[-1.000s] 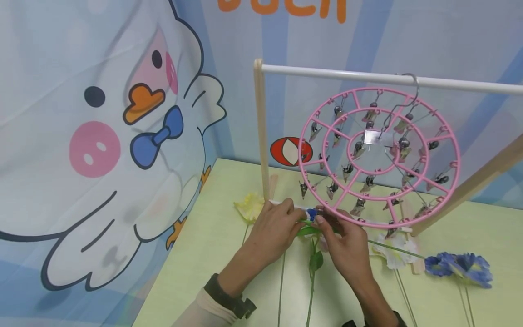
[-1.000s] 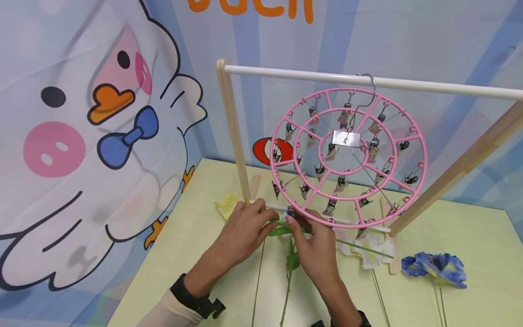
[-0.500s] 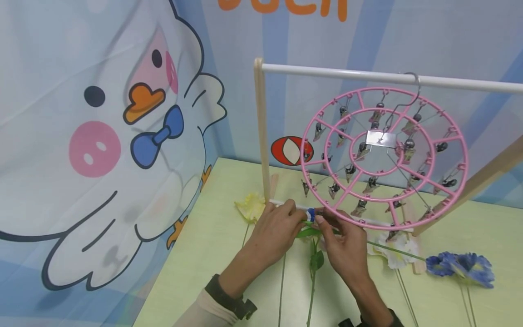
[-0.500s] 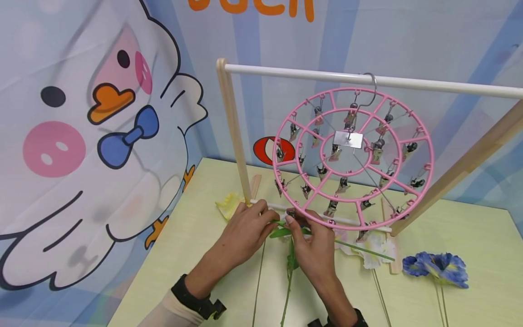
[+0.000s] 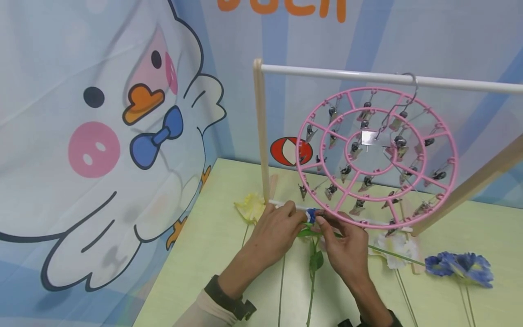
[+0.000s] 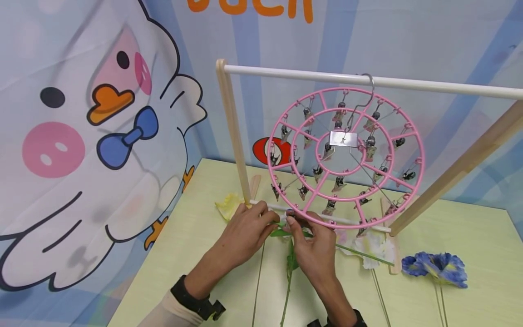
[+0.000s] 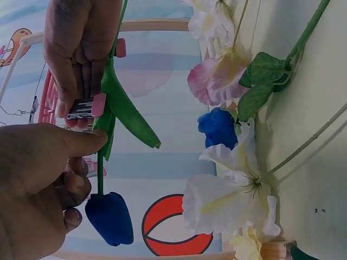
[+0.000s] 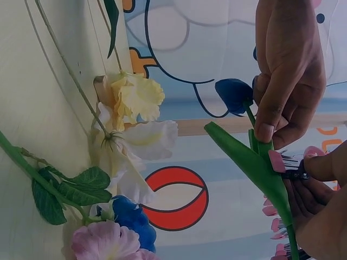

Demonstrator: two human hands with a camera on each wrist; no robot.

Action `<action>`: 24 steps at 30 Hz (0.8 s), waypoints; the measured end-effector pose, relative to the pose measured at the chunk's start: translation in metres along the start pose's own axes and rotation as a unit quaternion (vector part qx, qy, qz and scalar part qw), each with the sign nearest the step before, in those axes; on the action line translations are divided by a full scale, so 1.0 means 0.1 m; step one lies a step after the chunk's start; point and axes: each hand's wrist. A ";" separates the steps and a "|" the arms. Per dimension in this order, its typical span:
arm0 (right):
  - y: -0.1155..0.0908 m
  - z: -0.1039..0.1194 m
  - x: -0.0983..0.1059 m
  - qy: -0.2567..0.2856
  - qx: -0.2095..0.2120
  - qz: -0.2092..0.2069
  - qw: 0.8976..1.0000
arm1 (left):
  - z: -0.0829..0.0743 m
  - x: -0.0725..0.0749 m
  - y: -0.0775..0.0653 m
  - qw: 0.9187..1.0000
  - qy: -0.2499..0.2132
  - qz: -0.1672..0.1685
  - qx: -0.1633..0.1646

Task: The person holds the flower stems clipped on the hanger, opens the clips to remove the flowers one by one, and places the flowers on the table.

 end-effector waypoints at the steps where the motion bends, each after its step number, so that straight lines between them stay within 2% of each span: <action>1: 0.00 0.00 0.00 0.001 0.001 -0.001 1.000 | 0.00 0.00 0.00 1.000 -0.001 0.000 -0.001; 9: 0.03 0.01 0.00 -0.004 0.032 -0.015 0.999 | 0.04 0.00 -0.04 1.000 0.002 0.017 0.000; 20: 0.02 -0.02 -0.01 0.009 0.015 -0.016 1.000 | 0.20 0.01 -0.11 1.000 -0.015 0.022 0.014; 24: 0.03 -0.02 -0.03 0.030 0.000 -0.008 1.000 | 0.26 0.01 -0.15 0.999 -0.018 0.026 0.013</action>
Point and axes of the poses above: each hand's wrist, its own y-axis towards the middle knuckle, its own x-axis out of the back of the hand, z = x × y, and after that the axes turned 4 degrees about x, right-handed
